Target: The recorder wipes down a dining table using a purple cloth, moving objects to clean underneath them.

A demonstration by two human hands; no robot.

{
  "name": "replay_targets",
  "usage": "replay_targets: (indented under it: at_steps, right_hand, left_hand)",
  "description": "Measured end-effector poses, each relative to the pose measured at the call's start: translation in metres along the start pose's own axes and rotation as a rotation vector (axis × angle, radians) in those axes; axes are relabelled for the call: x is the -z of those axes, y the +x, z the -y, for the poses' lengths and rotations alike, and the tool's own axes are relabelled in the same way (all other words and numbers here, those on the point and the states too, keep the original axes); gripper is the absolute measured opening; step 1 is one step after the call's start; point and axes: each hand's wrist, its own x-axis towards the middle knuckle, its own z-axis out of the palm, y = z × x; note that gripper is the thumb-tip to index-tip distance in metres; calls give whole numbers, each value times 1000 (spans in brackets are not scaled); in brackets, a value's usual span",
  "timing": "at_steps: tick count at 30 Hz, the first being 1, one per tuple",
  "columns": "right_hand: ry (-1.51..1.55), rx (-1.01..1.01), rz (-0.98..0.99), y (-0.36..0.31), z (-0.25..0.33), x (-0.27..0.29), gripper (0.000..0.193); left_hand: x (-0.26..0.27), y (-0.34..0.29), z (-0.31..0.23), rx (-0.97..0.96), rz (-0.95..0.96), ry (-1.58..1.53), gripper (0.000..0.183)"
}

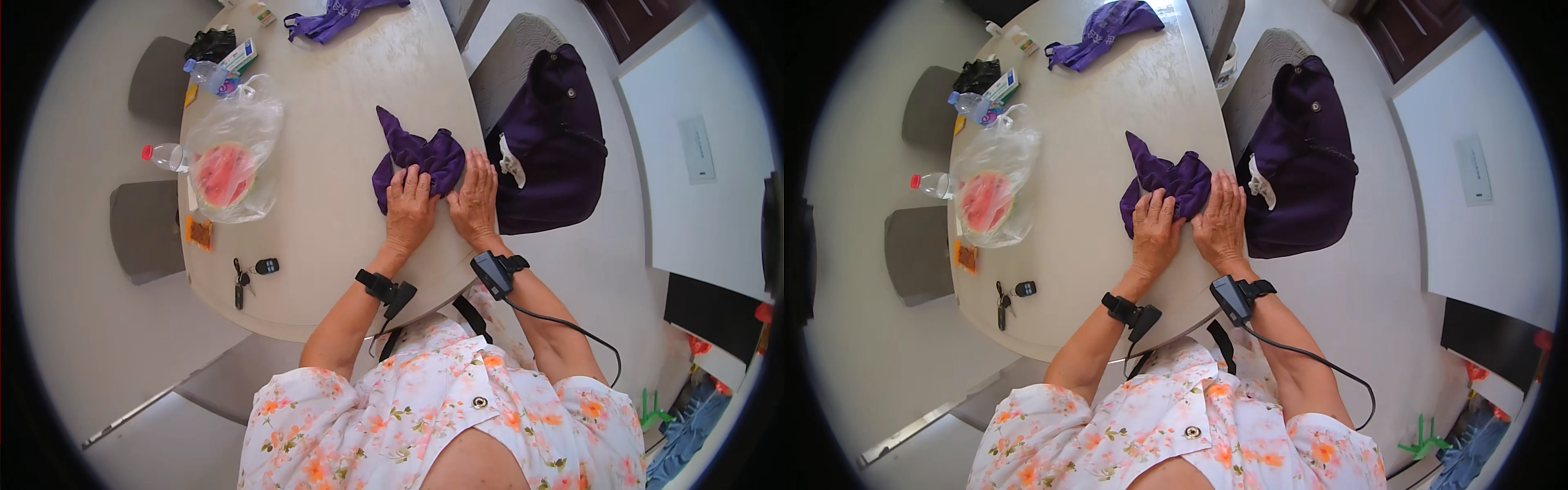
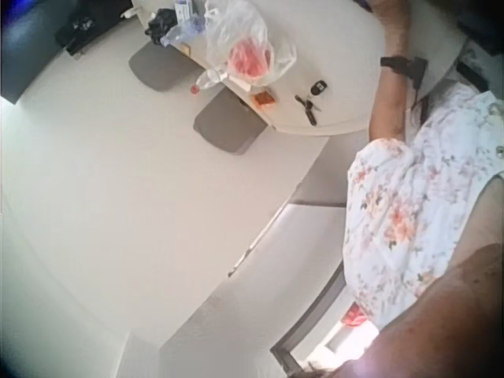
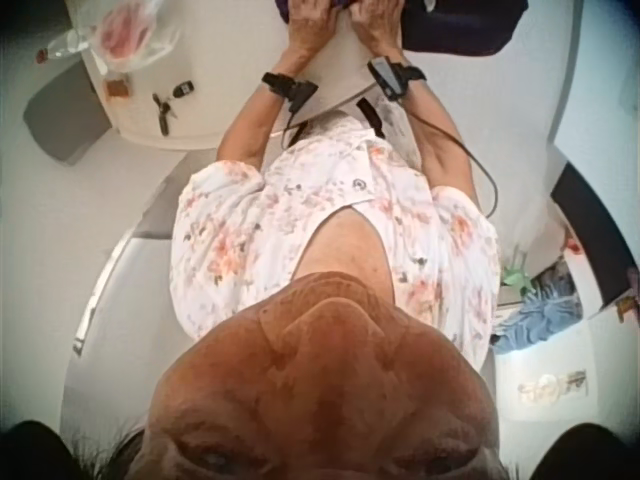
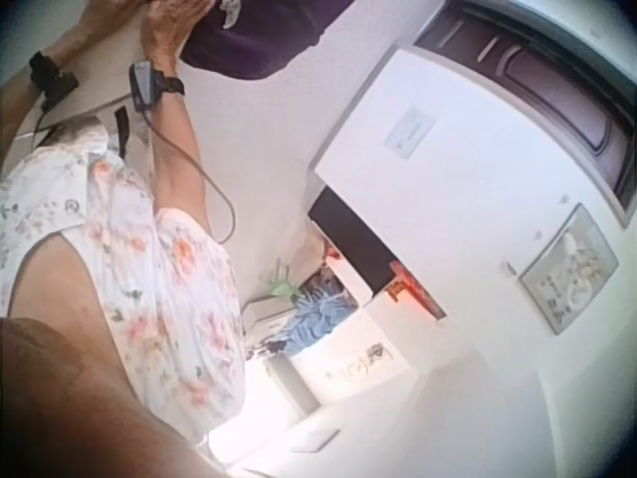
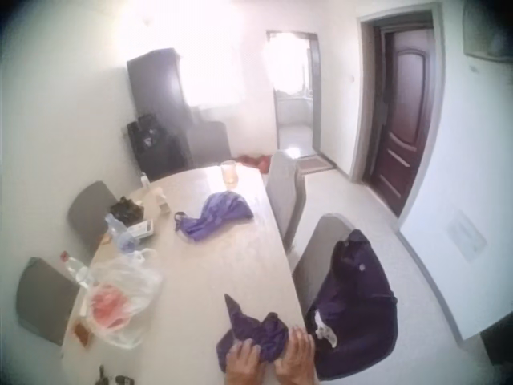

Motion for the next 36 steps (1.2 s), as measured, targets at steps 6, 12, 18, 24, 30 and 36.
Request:
replay_targets:
  at_steps: [6, 12, 18, 24, 30, 36]
  right_hand:
    - [138, 80, 26, -8, -5, 2, 80]
    - [415, 322, 268, -70, -15, 49, 75]
    - [584, 215, 608, -150, -69, 145, 54]
    - [514, -289, 566, -220, -140, 225, 40]
    - [520, -501, 707, -280, -186, 244, 37]
    - [553, -553, 746, -304, -239, 219, 36]
  left_hand:
    - [5, 0, 1, -24, -16, 24, 45]
    - [3, -1, 1, -33, -37, 39, 41]
    - [-5, 0, 4, -71, -55, 50, 42]
    - [1, 1, 5, -57, -47, 62, 43]
    - [8, 1, 2, -49, -46, 41, 44]
    - [7, 0, 0, -43, 1, 41, 47]
